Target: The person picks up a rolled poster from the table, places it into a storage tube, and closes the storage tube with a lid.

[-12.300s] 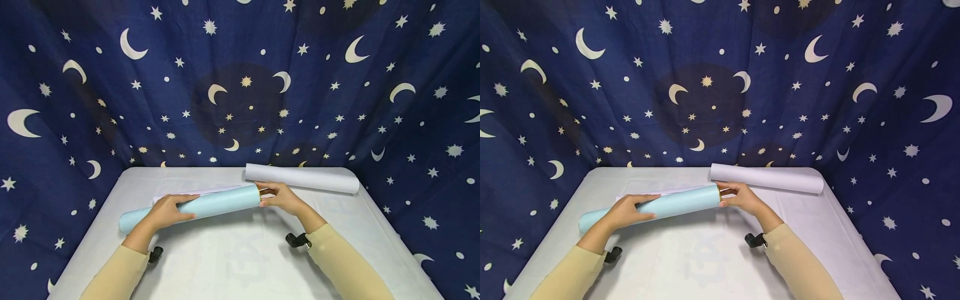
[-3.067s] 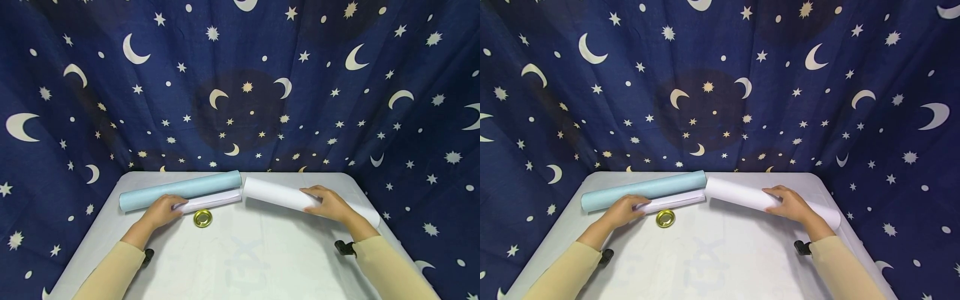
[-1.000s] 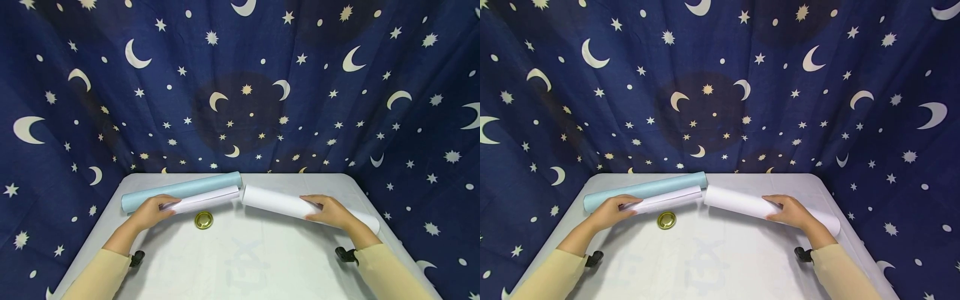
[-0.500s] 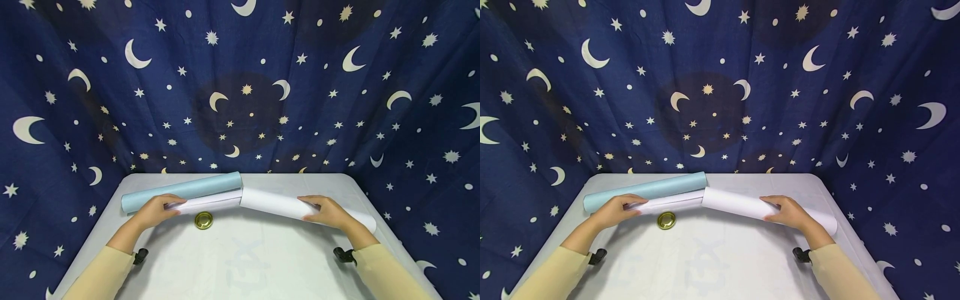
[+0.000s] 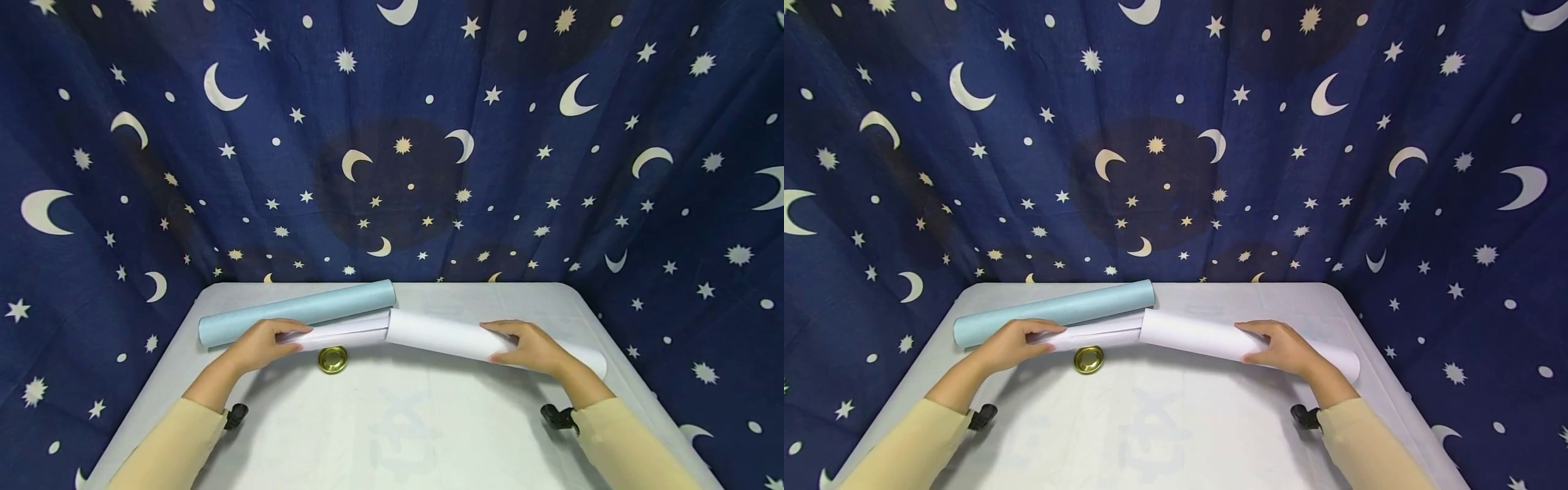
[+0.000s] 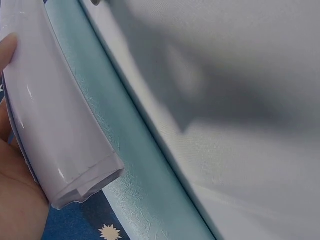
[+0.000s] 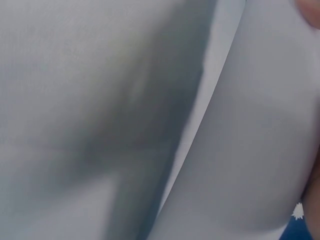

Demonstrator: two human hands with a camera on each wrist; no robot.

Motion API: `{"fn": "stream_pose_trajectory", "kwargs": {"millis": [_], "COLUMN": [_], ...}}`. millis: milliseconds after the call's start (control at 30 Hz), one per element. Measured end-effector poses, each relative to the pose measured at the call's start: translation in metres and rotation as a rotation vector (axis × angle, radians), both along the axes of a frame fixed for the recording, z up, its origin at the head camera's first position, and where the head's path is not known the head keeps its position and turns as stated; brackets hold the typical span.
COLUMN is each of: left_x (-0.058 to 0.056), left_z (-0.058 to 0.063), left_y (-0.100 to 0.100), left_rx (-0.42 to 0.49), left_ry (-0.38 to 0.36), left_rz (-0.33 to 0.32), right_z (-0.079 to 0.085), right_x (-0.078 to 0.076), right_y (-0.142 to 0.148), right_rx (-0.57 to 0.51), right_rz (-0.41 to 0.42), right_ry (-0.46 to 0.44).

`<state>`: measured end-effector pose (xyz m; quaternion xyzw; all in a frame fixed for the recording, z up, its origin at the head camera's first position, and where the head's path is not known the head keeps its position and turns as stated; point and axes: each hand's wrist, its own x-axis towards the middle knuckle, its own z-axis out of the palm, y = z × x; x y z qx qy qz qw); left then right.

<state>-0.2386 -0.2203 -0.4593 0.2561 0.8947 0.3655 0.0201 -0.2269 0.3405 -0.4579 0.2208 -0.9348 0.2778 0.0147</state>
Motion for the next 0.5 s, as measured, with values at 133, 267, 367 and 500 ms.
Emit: {"fn": "stream_pose_trajectory", "kwargs": {"millis": [133, 267, 367, 500], "left_x": [-0.0010, -0.0014, -0.0016, -0.0022], "left_z": [0.0000, 0.0006, 0.0010, 0.0012], "left_y": [0.0013, 0.0027, 0.0036, 0.0050], "left_rx": [-0.005, -0.001, 0.003, 0.000], "left_ry": [-0.001, 0.003, 0.006, 0.023], "left_rz": [0.000, -0.006, -0.010, -0.009], "right_z": [0.0013, 0.0023, 0.0026, 0.0026], "right_x": [0.0005, 0.0009, 0.0012, 0.0011], "right_y": [-0.0005, -0.0013, -0.0018, -0.0024], "right_rx": [0.009, 0.010, 0.006, -0.002], "right_rz": [0.004, 0.005, 0.008, 0.011], "right_ry": [-0.009, -0.012, -0.009, -0.002]}}
